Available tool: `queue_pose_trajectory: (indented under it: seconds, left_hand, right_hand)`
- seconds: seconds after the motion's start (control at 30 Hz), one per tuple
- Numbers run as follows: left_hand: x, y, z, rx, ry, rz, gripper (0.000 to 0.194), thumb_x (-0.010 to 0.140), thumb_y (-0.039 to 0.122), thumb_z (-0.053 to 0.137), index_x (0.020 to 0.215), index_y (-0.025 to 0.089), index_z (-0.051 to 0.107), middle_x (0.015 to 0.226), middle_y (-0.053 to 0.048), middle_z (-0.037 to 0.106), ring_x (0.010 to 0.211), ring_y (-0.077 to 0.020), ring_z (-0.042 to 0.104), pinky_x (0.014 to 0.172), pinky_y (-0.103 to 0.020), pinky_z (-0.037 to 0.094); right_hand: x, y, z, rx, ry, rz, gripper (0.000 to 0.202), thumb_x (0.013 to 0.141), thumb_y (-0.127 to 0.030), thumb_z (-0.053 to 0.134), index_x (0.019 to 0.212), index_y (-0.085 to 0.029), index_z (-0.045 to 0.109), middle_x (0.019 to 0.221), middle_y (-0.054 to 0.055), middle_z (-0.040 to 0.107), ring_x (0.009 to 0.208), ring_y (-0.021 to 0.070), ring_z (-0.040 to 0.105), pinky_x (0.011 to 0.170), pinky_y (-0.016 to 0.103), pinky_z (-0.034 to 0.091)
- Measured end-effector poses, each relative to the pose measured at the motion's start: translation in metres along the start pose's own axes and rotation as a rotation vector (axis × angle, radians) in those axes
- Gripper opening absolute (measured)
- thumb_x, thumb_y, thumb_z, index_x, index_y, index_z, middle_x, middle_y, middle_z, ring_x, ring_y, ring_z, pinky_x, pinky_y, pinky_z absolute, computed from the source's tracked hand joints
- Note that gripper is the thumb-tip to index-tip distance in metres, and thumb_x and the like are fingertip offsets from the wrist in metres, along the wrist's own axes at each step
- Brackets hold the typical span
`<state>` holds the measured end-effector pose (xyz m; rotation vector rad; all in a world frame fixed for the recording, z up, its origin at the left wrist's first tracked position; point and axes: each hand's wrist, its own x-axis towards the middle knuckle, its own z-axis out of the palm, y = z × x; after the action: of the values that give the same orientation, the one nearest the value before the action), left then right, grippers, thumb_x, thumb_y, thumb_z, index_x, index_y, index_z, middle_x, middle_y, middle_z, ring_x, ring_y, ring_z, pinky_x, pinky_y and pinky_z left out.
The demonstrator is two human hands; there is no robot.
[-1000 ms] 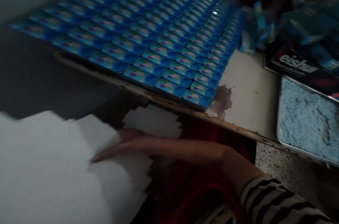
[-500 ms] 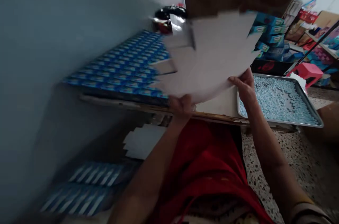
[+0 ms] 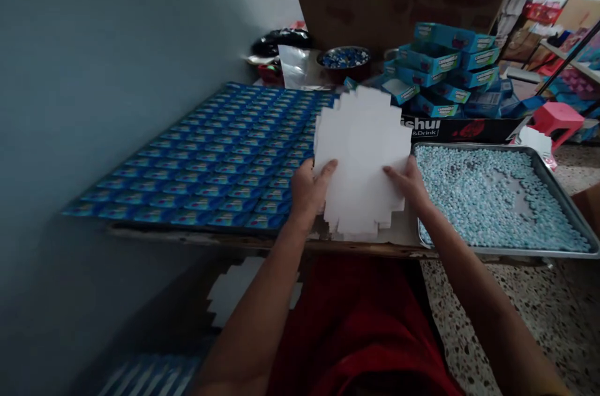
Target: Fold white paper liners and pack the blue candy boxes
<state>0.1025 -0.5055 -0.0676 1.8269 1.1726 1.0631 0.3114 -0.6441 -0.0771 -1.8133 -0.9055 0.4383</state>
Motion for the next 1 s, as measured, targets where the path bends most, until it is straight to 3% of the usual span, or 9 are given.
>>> queue_pose_trajectory:
  seconds: [0.1, 0.23, 0.37, 0.47, 0.63, 0.7, 0.8, 0.93, 1.0]
  left_hand:
    - [-0.004, -0.038, 0.005, 0.059, -0.112, -0.21, 0.042, 0.079, 0.043, 0.079, 0.109, 0.016, 0.068, 0.098, -0.008, 0.075, 0.09, -0.026, 0.07, 0.089, -0.038, 0.057]
    - [-0.024, -0.072, 0.013, 0.321, -0.303, -0.324, 0.038, 0.087, 0.042, 0.072, 0.113, 0.015, 0.068, 0.105, -0.015, 0.073, 0.104, -0.0346, 0.071, 0.096, -0.045, 0.056]
    - [-0.017, -0.069, 0.01, 0.649, -0.3, -0.045, 0.053, 0.08, 0.056, 0.078, 0.114, 0.016, 0.068, 0.126, -0.022, 0.064, 0.129, -0.0453, 0.055, 0.109, -0.056, 0.047]
    - [0.011, -0.063, 0.023, 0.648, -0.367, 0.124, 0.072, 0.071, 0.053, 0.087, 0.13, 0.02, 0.061, 0.134, -0.018, 0.059, 0.134, -0.043, 0.049, 0.113, -0.054, 0.043]
    - [0.06, -0.07, 0.066, 0.493, -0.54, 0.118, 0.115, 0.038, 0.047, 0.103, 0.138, 0.017, 0.055, 0.134, -0.018, 0.058, 0.133, -0.0458, 0.047, 0.117, -0.055, 0.038]
    - [0.073, -0.075, 0.078, 0.501, -0.573, 0.093, 0.124, 0.032, 0.049, 0.104, 0.14, 0.016, 0.054, 0.136, -0.019, 0.056, 0.136, -0.048, 0.044, 0.117, -0.058, 0.035]
    - [0.084, -0.081, 0.084, 0.521, -0.596, 0.095, 0.125, 0.031, 0.05, 0.103, 0.141, 0.017, 0.055, 0.135, -0.018, 0.055, 0.137, -0.0492, 0.042, 0.117, -0.061, 0.033]
    - [0.088, -0.084, 0.083, 0.483, -0.607, 0.151, 0.114, 0.034, 0.051, 0.102, 0.136, 0.02, 0.061, 0.133, -0.015, 0.056, 0.137, -0.0466, 0.041, 0.117, -0.059, 0.033]
    - [0.087, -0.08, 0.082, 0.486, -0.588, 0.15, 0.11, 0.035, 0.052, 0.103, 0.133, 0.021, 0.063, 0.136, -0.015, 0.055, 0.137, -0.0455, 0.043, 0.118, -0.056, 0.035]
  right_hand:
    - [-0.003, 0.027, 0.02, -0.027, -0.086, 0.206, 0.059, 0.078, -0.045, 0.079, 0.125, -0.017, 0.056, 0.121, 0.016, 0.07, 0.113, 0.0321, 0.067, 0.098, 0.048, 0.058]
    - [-0.01, 0.047, 0.029, -0.26, -0.239, 0.241, 0.053, 0.073, -0.041, 0.086, 0.114, -0.015, 0.064, 0.109, 0.017, 0.072, 0.107, 0.0358, 0.069, 0.096, 0.052, 0.057]
    - [0.004, 0.048, 0.008, -0.619, -0.218, 0.079, 0.041, 0.075, -0.05, 0.088, 0.091, -0.017, 0.07, 0.092, 0.019, 0.071, 0.108, 0.0422, 0.067, 0.096, 0.055, 0.054]
    - [0.041, 0.044, -0.005, -0.715, -0.215, -0.057, 0.04, 0.074, -0.055, 0.089, 0.084, -0.02, 0.071, 0.084, 0.015, 0.068, 0.112, 0.0412, 0.065, 0.096, 0.052, 0.051]
    - [0.117, 0.042, 0.01, -0.756, -0.405, -0.104, 0.092, 0.044, -0.048, 0.104, 0.124, -0.021, 0.067, 0.119, 0.014, 0.065, 0.122, 0.0417, 0.058, 0.104, 0.05, 0.047]
    - [0.132, 0.043, 0.018, -0.747, -0.532, -0.074, 0.099, 0.044, -0.043, 0.104, 0.132, -0.023, 0.064, 0.124, 0.014, 0.063, 0.122, 0.0402, 0.058, 0.104, 0.048, 0.047]
    - [0.136, 0.046, 0.022, -0.769, -0.613, -0.094, 0.088, 0.053, -0.038, 0.102, 0.131, -0.022, 0.066, 0.123, 0.013, 0.062, 0.116, 0.0353, 0.06, 0.103, 0.043, 0.048]
    - [0.122, 0.043, 0.022, -0.782, -0.463, -0.195, 0.083, 0.056, -0.033, 0.099, 0.13, -0.02, 0.064, 0.13, 0.013, 0.058, 0.114, 0.032, 0.059, 0.098, 0.04, 0.048]
    - [0.114, 0.035, 0.022, -0.767, -0.39, -0.248, 0.059, 0.067, -0.025, 0.09, 0.121, -0.021, 0.065, 0.125, 0.011, 0.061, 0.111, 0.0296, 0.059, 0.094, 0.037, 0.047]
